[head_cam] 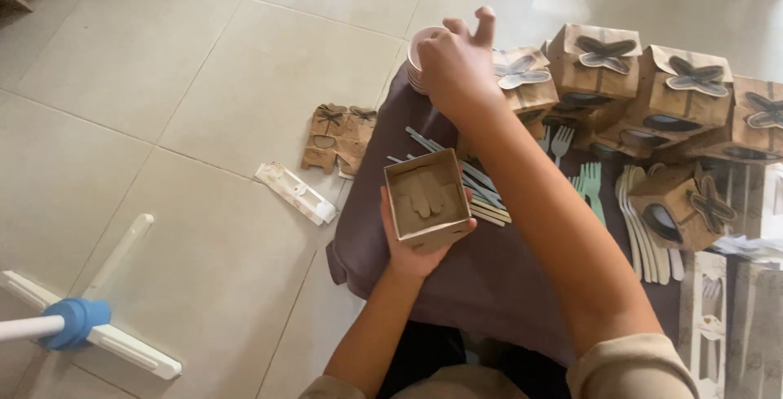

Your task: Assembling small cardboard favor boxes by folding them and placing small plastic cups inside.

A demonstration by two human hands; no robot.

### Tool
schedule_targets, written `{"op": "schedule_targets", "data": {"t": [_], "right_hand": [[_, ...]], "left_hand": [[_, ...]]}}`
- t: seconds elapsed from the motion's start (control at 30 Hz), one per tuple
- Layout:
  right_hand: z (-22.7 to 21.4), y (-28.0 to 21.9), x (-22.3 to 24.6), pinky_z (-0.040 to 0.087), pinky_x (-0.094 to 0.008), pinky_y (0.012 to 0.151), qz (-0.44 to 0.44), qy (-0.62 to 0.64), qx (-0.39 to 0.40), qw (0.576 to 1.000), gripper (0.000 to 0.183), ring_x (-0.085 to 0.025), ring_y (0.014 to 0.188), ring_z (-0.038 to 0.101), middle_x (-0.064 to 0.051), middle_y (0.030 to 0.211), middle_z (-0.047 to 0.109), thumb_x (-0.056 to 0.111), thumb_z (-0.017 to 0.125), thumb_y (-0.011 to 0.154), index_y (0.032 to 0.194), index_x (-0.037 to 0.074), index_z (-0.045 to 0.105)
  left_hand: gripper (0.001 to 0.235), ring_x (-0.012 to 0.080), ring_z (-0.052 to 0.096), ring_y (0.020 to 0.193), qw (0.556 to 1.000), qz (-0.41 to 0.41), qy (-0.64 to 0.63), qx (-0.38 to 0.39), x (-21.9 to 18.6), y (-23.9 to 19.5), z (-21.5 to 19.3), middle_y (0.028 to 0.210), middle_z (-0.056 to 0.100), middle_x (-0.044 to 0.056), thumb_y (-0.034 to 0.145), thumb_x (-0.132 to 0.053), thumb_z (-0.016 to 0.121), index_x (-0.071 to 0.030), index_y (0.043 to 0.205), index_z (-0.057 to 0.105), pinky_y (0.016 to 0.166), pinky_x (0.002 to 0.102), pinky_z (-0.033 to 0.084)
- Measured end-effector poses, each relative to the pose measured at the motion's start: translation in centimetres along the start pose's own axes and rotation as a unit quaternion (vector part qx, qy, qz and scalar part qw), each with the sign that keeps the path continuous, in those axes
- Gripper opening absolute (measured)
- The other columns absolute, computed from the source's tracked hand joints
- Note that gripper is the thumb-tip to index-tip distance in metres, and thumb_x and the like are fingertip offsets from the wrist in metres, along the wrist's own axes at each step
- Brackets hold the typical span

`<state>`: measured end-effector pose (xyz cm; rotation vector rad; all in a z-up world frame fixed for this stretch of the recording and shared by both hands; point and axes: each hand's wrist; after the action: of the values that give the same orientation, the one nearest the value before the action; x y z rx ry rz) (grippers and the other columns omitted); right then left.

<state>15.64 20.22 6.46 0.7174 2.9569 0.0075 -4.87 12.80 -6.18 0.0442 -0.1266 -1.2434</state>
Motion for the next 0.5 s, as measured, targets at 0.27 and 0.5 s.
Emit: {"op": "schedule_targets", "data": {"t": [0.27,0.5], "right_hand": [[5.6,4.6,1.8,0.019,-0.050,0.119,0.019,-0.165,0.092,0.982,0.012,-0.022,0.066,0.060,0.006,0.064,0.062,0.011,0.067,0.084,0.084,0.022,0.071],[7.7,5.2,1.4,0.030,-0.048,0.106,0.043,-0.136,-0.100,0.985,0.031,-0.019,0.049,0.058,0.007,0.052,0.058,-0.003,0.070,0.076,0.063,0.025,0.065]], "left_hand": [[0.088,0.0366,0.054,0.129,0.999,0.014,0.017,-0.031,0.0,0.3,-0.5,0.141,0.057,0.020,0.094,-0.073,0.051,-0.008,0.153,0.046,0.096,0.056,0.052],[0.083,0.0382,0.055,0.132,0.997,0.032,0.027,-0.062,-0.1,0.5,-2.3,0.144,0.059,0.016,0.092,-0.075,0.051,-0.015,0.150,0.053,0.100,0.062,0.047]]}}
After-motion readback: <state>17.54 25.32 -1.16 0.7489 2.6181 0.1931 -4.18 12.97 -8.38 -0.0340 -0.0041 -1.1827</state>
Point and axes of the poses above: each hand's wrist, its own y-axis towards the middle knuckle, its own z-axis out of the palm, x = y × z
